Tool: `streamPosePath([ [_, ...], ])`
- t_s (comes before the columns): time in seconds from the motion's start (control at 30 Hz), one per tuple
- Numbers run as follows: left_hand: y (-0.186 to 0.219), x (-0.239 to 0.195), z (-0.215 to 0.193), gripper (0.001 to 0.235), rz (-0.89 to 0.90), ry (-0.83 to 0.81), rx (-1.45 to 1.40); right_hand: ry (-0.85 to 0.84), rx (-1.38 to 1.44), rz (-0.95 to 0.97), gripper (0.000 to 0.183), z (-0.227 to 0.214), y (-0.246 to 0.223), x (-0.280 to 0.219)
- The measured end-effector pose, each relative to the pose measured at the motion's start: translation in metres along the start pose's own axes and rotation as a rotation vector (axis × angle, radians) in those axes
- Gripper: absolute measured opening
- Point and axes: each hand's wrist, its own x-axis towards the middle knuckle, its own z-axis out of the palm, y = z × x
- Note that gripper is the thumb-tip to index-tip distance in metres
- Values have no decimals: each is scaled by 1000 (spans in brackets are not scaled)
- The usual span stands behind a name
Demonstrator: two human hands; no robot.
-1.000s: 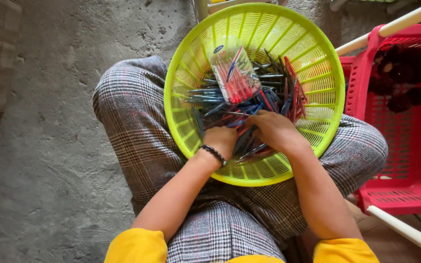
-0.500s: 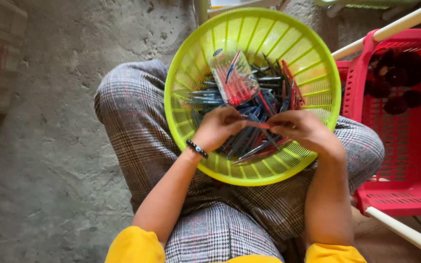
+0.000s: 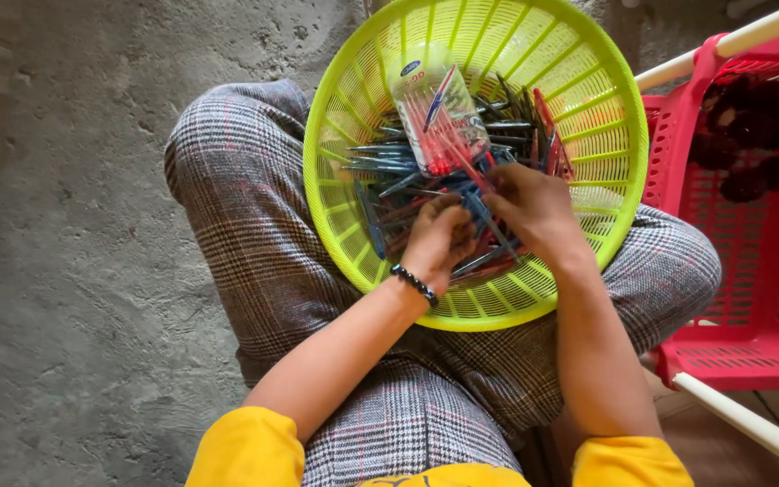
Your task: The person sorts pens from a basket into containers by hand.
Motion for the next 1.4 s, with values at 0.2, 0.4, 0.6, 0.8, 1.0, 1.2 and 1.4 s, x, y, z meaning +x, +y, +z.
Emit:
streamPosePath([
  [0.2, 28, -23, 22, 44, -57, -47, 69, 116, -65, -134, 26, 29, -11, 19],
  [0.4, 29, -17, 17, 43, -58, -108, 38, 81, -32, -120, 24, 32, -15, 19],
  [0.6, 39, -15, 19, 49, -92, -124, -27, 51, -3, -204, 24, 33, -17, 20],
  [0.8, 45, -14, 20, 53, -129, -31, -41, 44, 22, -194, 25, 31, -17, 18],
  [1.0, 66, -24, 9, 40, -43, -205, 314, -8, -17, -150, 20, 9, -15, 10],
  [1.2, 77, -51, 11, 26, 526, -257, 1332, -269, 30, 54, 21, -11, -8, -3],
  [1.4, 28, -48, -12, 14, 406, -194, 2097, -641, -156, -6, 22, 0, 18, -2],
])
